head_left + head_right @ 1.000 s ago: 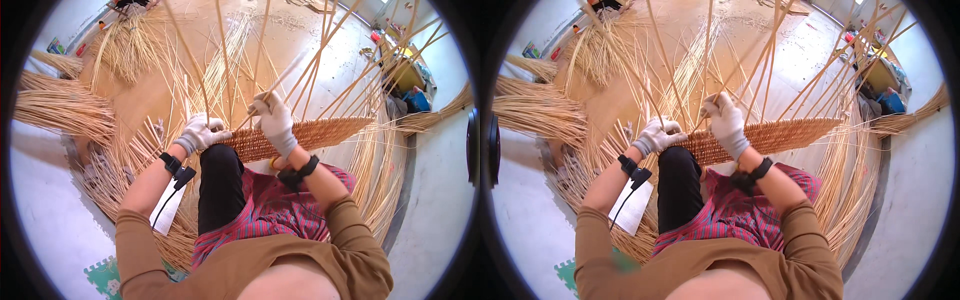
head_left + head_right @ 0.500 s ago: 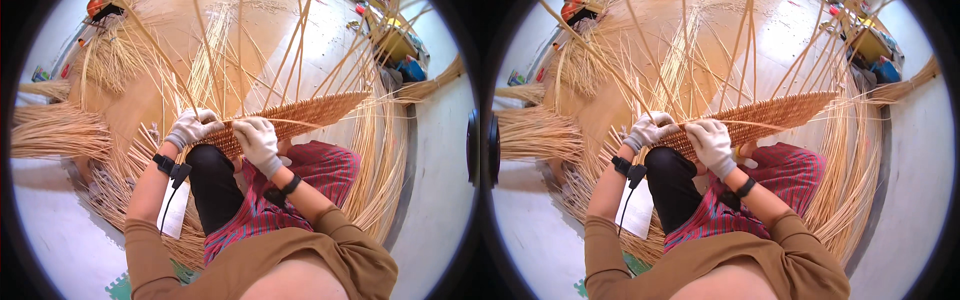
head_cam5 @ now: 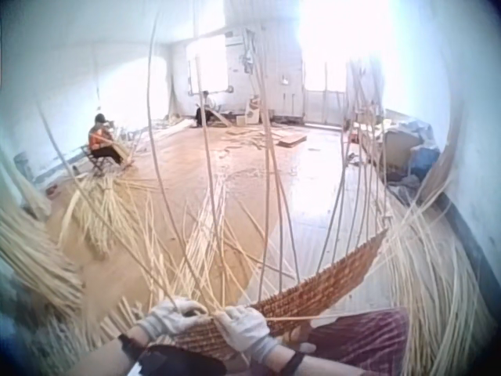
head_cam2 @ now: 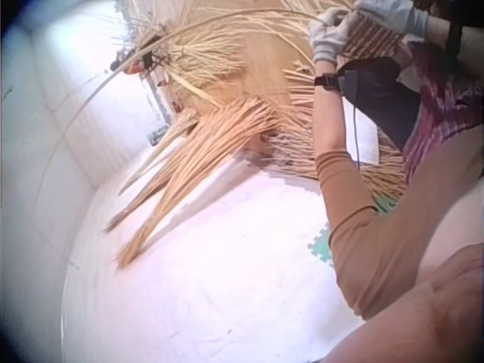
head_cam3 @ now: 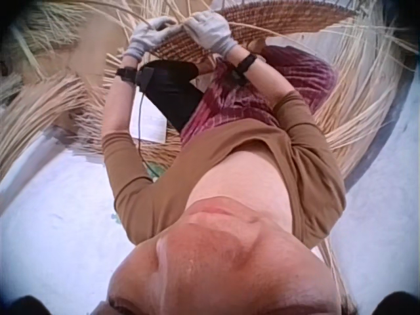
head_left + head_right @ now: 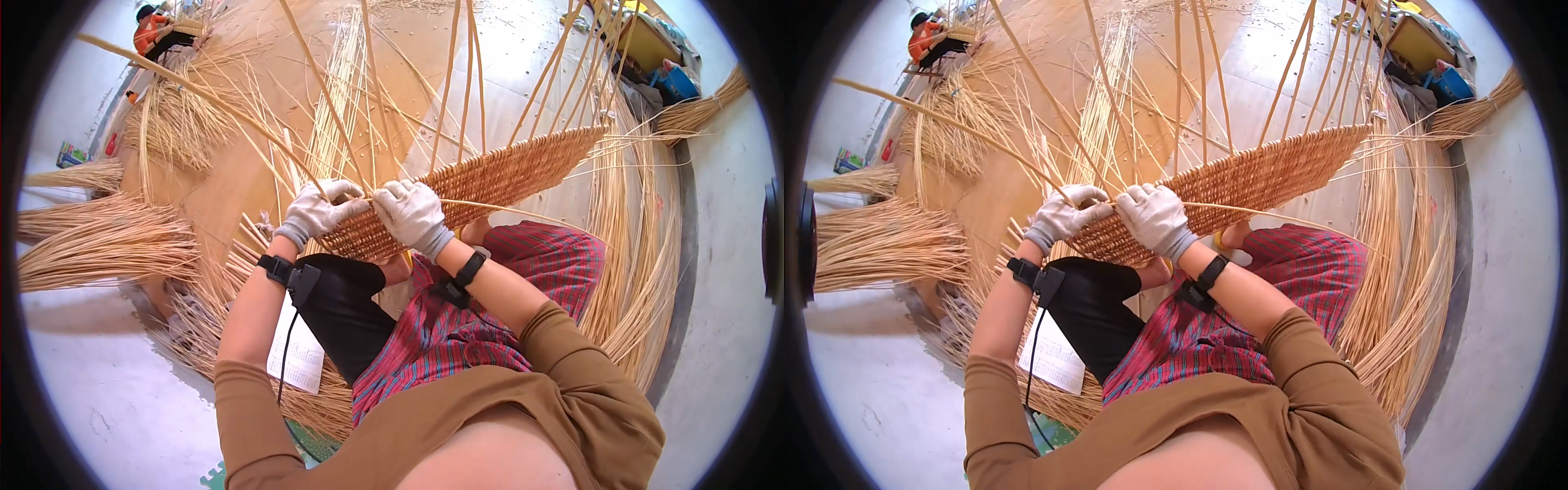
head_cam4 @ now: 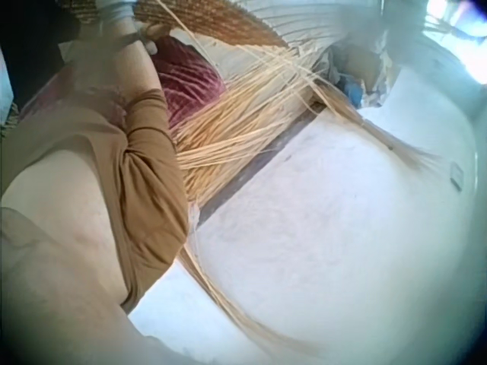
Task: The person is weaving a large basket or mat using long, thin wooden or bamboo strips in a workshop setting.
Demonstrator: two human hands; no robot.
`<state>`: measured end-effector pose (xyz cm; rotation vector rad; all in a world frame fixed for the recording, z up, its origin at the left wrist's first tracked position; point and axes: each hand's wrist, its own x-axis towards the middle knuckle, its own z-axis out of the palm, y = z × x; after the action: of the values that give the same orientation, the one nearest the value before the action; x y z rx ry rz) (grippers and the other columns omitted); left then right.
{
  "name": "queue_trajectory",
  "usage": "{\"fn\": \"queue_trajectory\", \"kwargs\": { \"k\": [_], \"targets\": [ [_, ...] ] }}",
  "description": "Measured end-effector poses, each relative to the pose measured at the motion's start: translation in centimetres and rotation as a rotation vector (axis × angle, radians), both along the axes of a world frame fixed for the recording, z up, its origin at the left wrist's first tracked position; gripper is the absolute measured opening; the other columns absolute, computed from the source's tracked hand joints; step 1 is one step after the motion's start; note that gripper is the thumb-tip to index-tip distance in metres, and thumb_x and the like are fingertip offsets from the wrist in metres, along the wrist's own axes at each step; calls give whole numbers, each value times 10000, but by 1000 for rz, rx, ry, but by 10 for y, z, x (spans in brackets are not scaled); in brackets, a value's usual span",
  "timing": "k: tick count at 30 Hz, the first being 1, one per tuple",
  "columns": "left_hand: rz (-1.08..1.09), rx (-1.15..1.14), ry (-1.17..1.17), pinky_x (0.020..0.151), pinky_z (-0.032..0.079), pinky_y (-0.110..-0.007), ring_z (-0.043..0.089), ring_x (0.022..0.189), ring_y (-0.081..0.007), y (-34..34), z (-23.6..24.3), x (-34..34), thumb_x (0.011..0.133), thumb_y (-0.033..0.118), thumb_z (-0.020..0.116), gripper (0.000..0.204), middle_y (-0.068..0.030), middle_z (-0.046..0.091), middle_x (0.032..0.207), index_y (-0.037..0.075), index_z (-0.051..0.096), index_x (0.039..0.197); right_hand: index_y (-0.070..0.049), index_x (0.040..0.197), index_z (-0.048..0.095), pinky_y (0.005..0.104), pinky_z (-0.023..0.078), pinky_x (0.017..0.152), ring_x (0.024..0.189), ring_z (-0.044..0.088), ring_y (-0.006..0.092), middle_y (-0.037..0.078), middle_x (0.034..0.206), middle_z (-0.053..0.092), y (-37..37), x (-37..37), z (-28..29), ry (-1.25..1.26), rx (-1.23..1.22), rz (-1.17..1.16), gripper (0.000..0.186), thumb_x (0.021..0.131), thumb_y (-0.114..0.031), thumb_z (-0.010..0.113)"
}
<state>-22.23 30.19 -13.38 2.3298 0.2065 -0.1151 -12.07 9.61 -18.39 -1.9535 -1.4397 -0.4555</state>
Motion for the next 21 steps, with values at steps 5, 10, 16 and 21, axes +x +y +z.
{"fn": "queue_trajectory", "kwargs": {
  "k": [5, 10, 16, 21],
  "targets": [
    [-55, 9, -48, 762, 547, -343, 674, 828, -180, 0, 2, -1, 919, 433, 747, 449, -95, 715, 879, 24, 719, 1100, -112, 910, 557, 433, 529, 601, 702, 671, 290, 90, 766, 640, 1, 6, 7, 3, -77, 47, 121, 902, -215, 621],
    [46, 119, -38, 778, 563, -382, 724, 837, -256, -7, 4, -4, 885, 443, 753, 384, -128, 753, 914, 104, 758, 1066, -82, 947, 580, 495, 542, 610, 666, 689, 344, 140, 738, 672, 14, -26, 9, 233, -258, -165, 168, 947, -244, 623],
    [61, 177, -82, 738, 553, -390, 712, 783, -258, -14, 4, -6, 888, 447, 745, 372, -117, 734, 832, 121, 758, 1067, -20, 1117, 552, 468, 522, 805, 866, 691, 377, 240, 916, 686, 53, -81, -4, 1382, 342, -478, 245, 1024, -247, 551],
    [17, 116, -106, 743, 549, -392, 702, 795, -259, -7, 0, -6, 883, 461, 756, 391, -115, 727, 845, 139, 750, 1104, -21, 1120, 575, 469, 521, 831, 891, 681, 383, 219, 936, 685, 18, -59, -10, 1084, 131, -264, 192, 1010, -178, 571]
  ]
}}
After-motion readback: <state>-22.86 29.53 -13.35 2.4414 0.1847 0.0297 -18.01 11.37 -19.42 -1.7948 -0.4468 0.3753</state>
